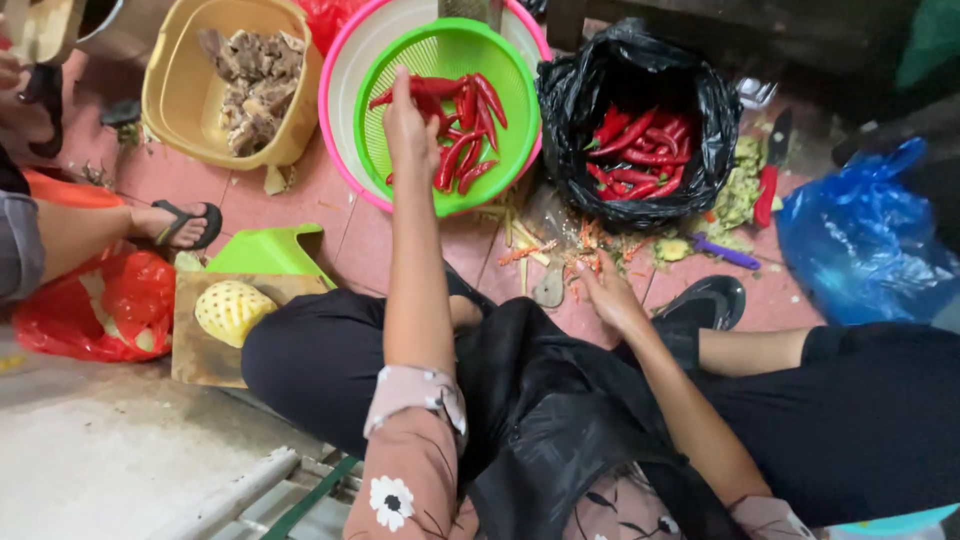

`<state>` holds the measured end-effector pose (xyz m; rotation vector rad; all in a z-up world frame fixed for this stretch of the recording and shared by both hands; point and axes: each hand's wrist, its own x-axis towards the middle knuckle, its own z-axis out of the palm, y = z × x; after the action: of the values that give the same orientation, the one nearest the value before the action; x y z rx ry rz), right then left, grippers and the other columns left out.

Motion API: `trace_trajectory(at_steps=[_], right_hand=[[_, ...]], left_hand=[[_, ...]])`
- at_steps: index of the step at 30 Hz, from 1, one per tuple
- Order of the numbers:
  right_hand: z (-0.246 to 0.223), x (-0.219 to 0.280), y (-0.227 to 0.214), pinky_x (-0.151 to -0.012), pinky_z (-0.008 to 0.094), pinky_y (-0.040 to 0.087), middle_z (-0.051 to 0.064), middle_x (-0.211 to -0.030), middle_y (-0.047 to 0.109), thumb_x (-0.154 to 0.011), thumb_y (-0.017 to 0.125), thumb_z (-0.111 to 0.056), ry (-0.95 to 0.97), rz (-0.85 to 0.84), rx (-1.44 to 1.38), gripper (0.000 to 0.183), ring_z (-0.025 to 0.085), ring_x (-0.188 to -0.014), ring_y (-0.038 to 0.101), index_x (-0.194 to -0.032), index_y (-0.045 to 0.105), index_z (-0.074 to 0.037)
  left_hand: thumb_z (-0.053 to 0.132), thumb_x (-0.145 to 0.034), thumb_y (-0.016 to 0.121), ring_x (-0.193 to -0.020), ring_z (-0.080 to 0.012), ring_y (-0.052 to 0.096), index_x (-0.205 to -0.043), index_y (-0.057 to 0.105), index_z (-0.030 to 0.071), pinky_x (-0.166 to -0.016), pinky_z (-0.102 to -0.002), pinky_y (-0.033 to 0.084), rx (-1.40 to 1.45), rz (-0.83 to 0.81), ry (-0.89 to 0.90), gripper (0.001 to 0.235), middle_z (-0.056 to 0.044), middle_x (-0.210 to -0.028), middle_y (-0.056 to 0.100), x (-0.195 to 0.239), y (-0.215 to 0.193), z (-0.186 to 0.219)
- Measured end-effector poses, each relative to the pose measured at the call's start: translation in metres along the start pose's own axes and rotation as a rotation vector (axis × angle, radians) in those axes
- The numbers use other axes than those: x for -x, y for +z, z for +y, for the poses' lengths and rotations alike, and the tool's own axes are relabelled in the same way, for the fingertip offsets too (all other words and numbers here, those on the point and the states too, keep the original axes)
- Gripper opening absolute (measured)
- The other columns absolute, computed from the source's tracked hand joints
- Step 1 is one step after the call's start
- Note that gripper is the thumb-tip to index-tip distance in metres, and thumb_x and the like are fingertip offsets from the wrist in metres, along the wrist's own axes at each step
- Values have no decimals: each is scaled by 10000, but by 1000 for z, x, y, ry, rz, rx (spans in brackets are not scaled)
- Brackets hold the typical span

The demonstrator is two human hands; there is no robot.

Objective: Preparing red chilies by cutting off the tops and slicing them.

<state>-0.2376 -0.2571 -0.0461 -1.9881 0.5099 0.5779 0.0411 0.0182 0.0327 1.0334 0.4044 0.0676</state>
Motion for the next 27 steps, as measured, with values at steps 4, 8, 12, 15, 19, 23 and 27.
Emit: trace_trajectory(at_steps=[4, 8, 12, 15, 19, 23, 27], right_hand=[[-5, -1, -10, -824, 407, 556, 213, -1161, 713, -919, 560, -505, 35, 94, 14, 657, 329, -984, 711, -1403, 540, -61], [19, -8, -14, -501, 307, 400, 34, -635, 582, -970, 621, -316, -29, 253, -219, 297, 165, -530, 492, -869, 705, -50], [-9, -14, -20, -444, 279, 387, 47, -897, 612, -879, 742, -165, 62, 262, -307, 380, 129, -548, 489, -1234, 608, -156], [-5, -21, -14, -376, 243, 278, -13, -671, 527, -912, 641, -45, -36, 368, -731, 128, 76, -456, 383, -1025, 687, -83], [0, -27, -31, -563, 245, 515, 21, -846, 589, -957, 679, -115, 56, 423, -1003, 91, 57, -548, 433, -1032, 671, -64], [-4, -29, -48, -356, 221, 262, -42, -582, 429, -1005, 604, -177, 32, 542, -1119, 99, 45, -416, 329, -991, 630, -83], [-5, -32, -56, -362, 207, 235, -75, -516, 332, -975, 604, -150, 13, 541, -1185, 171, 30, -396, 274, -1112, 635, -53]], left_hand=[[409, -786, 694, -1493, -552, 137, -1348, 572, -50, -1122, -760, 177, -73, 86, -260, 736, -339, -1623, 227, -69, -30, -44], [244, -898, 641, -762, -288, 603, -1179, 508, 3, -647, -415, 540, 30, 144, -85, 393, -192, -1032, 554, -72, -26, -53], [274, -928, 600, -1226, -235, 569, -1527, 379, 61, -1042, -409, 470, -219, 180, 114, 673, -131, -1468, 513, -51, 17, -48], [108, -975, 646, -784, -95, 572, -1312, 578, 40, -720, -220, 522, -333, -50, 346, 350, -77, -1220, 623, -41, 57, -82], [254, -933, 699, -945, -174, 699, -1269, 650, 38, -825, -258, 555, -696, -278, 487, 402, -92, -1122, 743, -18, 102, -166], [138, -901, 624, -818, -267, 739, -1153, 695, 47, -746, -349, 592, -997, -570, 416, 278, -102, -988, 774, -7, 127, -251], [-9, -817, 569, -878, -431, 689, -1087, 690, -15, -829, -475, 564, -1191, -585, 535, 295, -226, -993, 726, -23, 136, -322]])
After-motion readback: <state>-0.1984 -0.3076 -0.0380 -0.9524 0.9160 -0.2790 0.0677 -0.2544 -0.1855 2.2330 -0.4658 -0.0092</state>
